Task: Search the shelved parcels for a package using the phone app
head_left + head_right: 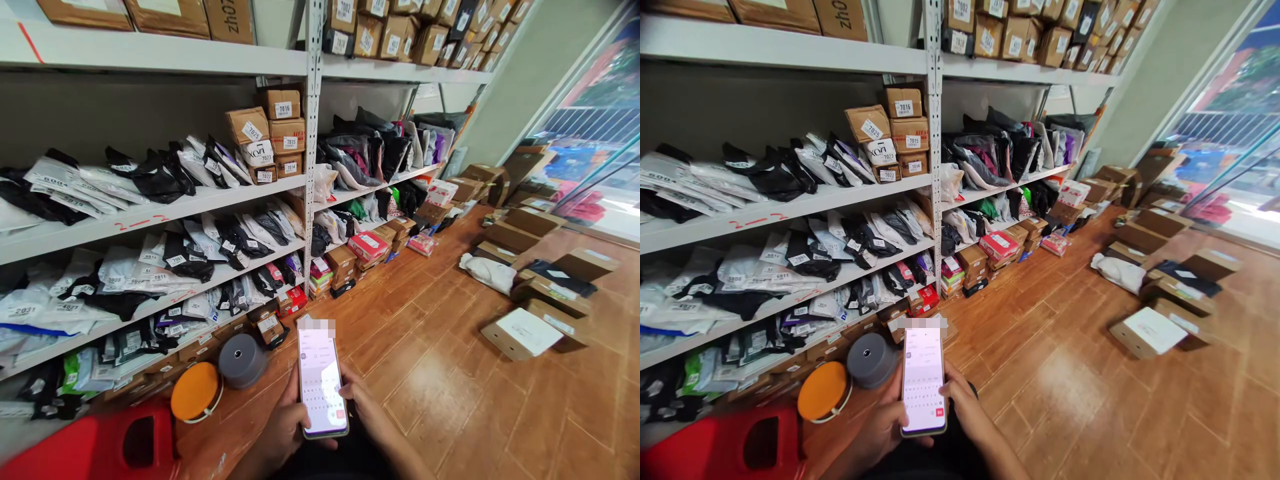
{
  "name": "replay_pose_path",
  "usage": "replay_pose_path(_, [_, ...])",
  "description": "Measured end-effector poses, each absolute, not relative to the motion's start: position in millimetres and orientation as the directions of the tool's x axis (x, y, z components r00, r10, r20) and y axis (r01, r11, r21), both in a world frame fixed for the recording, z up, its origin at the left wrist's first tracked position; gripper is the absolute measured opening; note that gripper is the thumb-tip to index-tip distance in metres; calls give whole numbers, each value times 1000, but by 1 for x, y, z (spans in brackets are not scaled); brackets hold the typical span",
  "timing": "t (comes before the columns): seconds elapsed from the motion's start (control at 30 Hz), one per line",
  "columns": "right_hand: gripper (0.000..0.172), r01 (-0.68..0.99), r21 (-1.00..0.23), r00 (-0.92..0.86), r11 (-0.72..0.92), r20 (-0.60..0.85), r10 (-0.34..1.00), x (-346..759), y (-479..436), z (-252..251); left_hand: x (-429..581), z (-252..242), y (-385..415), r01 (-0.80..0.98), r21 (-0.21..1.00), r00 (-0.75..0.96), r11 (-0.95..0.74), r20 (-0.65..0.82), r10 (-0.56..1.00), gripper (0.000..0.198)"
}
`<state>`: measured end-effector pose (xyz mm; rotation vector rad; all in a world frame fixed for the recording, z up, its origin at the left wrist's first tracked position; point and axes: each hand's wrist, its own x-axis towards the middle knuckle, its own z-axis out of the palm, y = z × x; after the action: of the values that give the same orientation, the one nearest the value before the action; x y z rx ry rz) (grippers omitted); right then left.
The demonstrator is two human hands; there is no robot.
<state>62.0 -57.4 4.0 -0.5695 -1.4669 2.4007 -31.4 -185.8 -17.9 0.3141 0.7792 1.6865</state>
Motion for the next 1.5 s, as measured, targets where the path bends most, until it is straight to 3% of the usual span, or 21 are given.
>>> replay_pose_path(0.33, [57, -20, -880, -937, -475, -149, 315, 67, -54, 3, -33, -9, -187, -777, 614, -244, -140, -89, 966, 103])
replay_pose_path(0.53, [39, 20, -893, -920, -450, -193, 342, 62, -53, 0, -33, -8, -188, -769, 626, -267, -129, -131, 955, 104])
replay_pose_path(0.93, [33, -15, -885, -885, -465, -205, 417, 60, -58, 10, -32, -17, -184, -754, 641, -280, -142, -118, 953, 109])
replay_pose_path(1.07, [35, -14, -885, -887, -466, -204, 414, 61, -58, 8, -33, -21, -182, -742, 667, -267, -59, -214, 939, 111])
replay_pose_path(1.23, [40, -7, -876, -857, -483, -244, 454, 57, -62, -2, -33, -26, -183, -794, 599, -214, -99, -124, 969, 107])
replay_pose_path(1.33, [44, -3, -877, -846, -481, -255, 469, 56, -60, -5, -34, -30, -182, -799, 595, -204, -81, -142, 969, 107])
replay_pose_path(1.5, [56, -20, -910, -900, -415, -164, 404, 66, -54, -10, -29, -38, -173, -823, 556, -192, -118, -76, 979, 104])
